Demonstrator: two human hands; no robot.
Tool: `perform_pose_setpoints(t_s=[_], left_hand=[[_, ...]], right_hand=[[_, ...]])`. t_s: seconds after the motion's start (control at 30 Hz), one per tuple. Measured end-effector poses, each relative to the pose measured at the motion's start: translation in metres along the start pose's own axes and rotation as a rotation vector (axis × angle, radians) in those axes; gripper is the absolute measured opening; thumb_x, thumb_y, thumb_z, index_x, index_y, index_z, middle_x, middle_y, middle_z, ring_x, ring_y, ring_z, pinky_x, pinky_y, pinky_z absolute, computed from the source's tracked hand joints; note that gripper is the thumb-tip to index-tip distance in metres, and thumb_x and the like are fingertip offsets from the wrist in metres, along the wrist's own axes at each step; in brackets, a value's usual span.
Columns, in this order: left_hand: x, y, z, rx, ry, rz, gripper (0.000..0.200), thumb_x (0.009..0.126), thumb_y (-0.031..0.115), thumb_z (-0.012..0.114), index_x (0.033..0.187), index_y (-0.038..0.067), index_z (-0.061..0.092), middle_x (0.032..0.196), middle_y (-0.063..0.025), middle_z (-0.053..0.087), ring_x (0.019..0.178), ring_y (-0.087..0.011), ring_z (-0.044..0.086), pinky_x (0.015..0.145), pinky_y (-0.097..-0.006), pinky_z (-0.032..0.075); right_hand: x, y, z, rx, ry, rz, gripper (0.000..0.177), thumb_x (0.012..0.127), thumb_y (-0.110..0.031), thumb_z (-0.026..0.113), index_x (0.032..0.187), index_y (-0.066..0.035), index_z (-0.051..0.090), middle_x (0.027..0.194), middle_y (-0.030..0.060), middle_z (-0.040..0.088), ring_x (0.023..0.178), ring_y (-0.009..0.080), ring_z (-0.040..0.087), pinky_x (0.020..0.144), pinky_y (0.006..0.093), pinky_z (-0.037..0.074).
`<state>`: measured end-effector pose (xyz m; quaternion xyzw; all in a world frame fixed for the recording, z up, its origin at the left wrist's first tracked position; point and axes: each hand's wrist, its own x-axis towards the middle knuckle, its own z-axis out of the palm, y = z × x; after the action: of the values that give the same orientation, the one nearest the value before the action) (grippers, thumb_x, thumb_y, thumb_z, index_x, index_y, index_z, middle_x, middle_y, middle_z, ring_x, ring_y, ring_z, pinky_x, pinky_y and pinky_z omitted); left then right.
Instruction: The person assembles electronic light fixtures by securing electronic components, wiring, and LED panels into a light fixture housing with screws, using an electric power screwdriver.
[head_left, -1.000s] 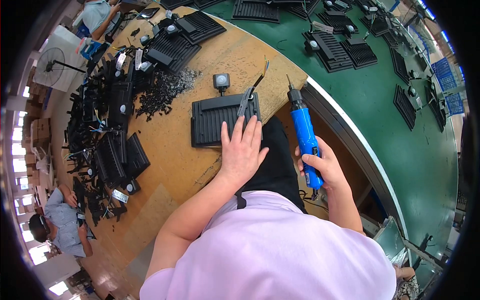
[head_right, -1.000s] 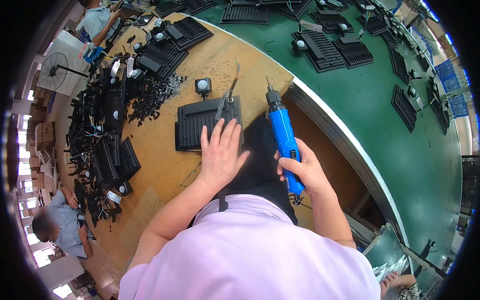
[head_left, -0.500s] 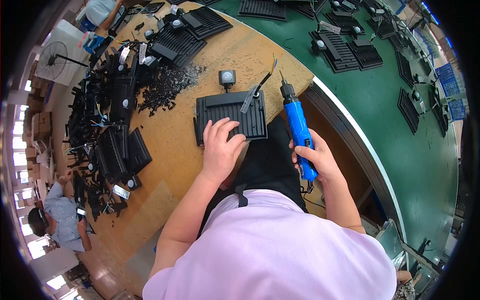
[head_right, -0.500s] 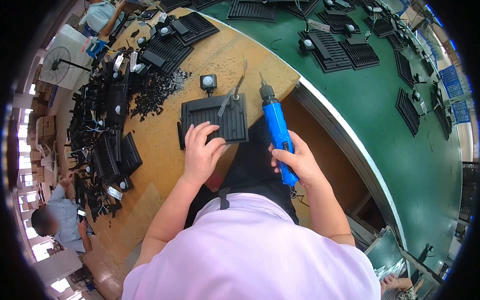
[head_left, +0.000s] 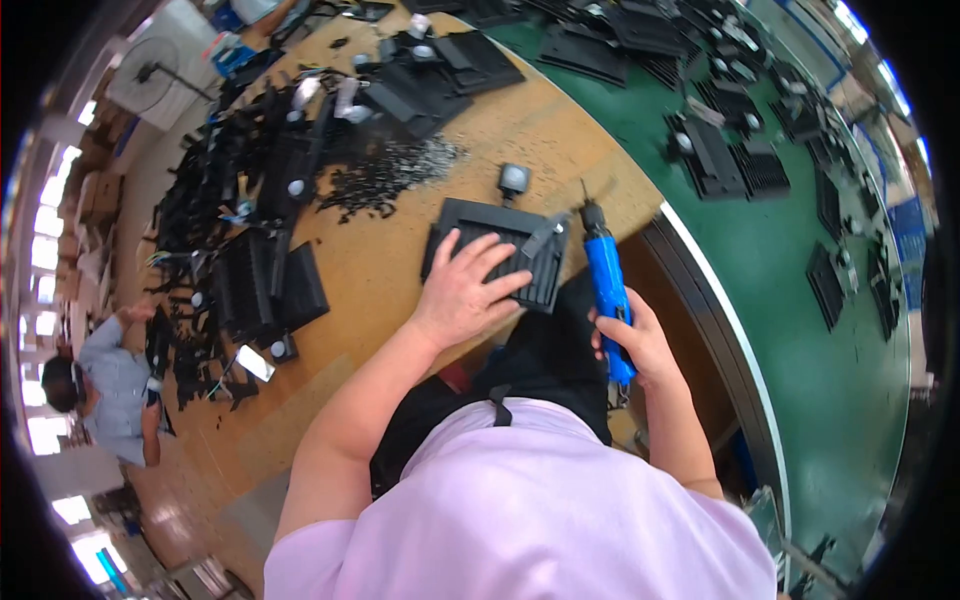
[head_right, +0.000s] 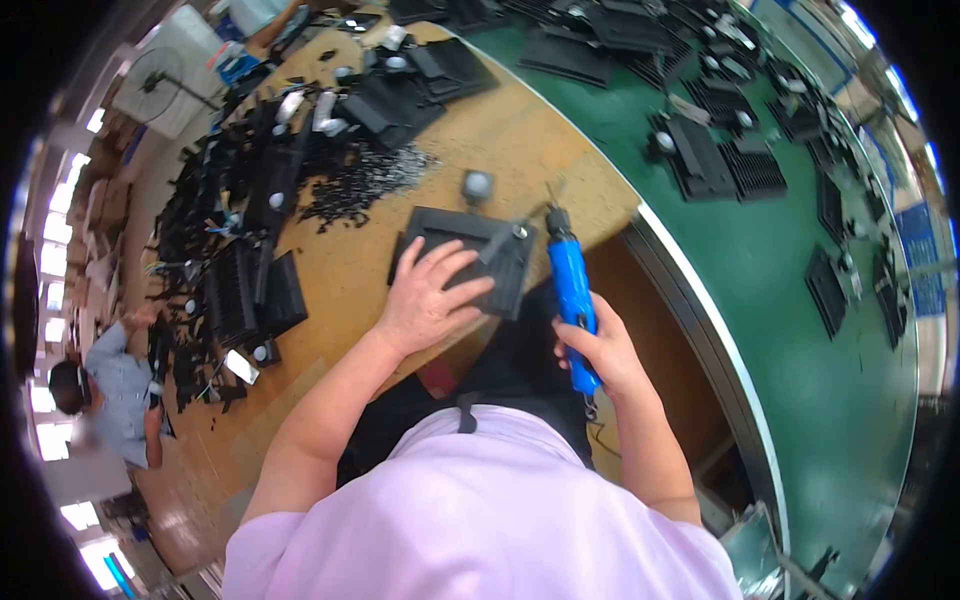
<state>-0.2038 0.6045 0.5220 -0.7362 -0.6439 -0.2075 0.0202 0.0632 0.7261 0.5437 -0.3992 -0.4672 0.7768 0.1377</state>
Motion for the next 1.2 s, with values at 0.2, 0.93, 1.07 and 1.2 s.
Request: perform_pose_setpoints(t_s=[0.2,0.93,1.07,1.2], left_hand=[[-0.022,-0.028,-0.04,-0.13,-0.156,0.106,0.04,0.079,0.036,0.077,0.117,0.027,0.071,0.136,-0.0068,0.057,0.136,-0.0292,0.047,0.114,-0.0665,0.023],[-0.044,-0.03,-0.029,-0.088,-0.152,-0.096,0.068,0.075,0.051,0.077,0.126,0.007,0.066,0.154,-0.0128,0.041,0.149,-0.0332,0.026,0.12,-0.0624,0.017],[-0.046,-0.023,-0.025,-0.031,-0.145,-0.109,0.077,0.079,0.062,0.069,0.134,0.008,0.061,0.156,-0.0144,0.038,0.15,-0.0347,0.024,0.121,-0.0626,0.014],[-0.049,-0.025,-0.023,-0.082,0.03,-0.049,0.063,0.085,0.051,0.067,0.13,0.008,0.063,0.148,-0.0161,0.048,0.144,-0.0364,0.035,0.118,-0.062,0.022]], right_hand=[[-0.018,0.009,0.001,-0.041,-0.049,0.054,0.048,0.082,-0.008,0.07,0.125,0.001,0.051,0.098,0.0105,0.062,0.072,0.018,0.065,0.06,0.0327,0.055],[-0.027,0.01,0.012,-0.039,0.037,-0.083,0.046,0.082,-0.014,0.07,0.121,-0.001,0.049,0.098,0.0106,0.061,0.069,0.0178,0.065,0.054,0.0307,0.057],[-0.027,0.008,0.017,-0.048,0.034,-0.087,0.046,0.082,-0.015,0.07,0.121,-0.002,0.049,0.098,0.0108,0.061,0.069,0.0178,0.064,0.054,0.0309,0.057],[-0.031,0.004,0.021,-0.053,0.047,-0.091,0.044,0.081,-0.012,0.068,0.12,-0.001,0.05,0.097,0.0104,0.061,0.069,0.0182,0.064,0.055,0.0319,0.056]])
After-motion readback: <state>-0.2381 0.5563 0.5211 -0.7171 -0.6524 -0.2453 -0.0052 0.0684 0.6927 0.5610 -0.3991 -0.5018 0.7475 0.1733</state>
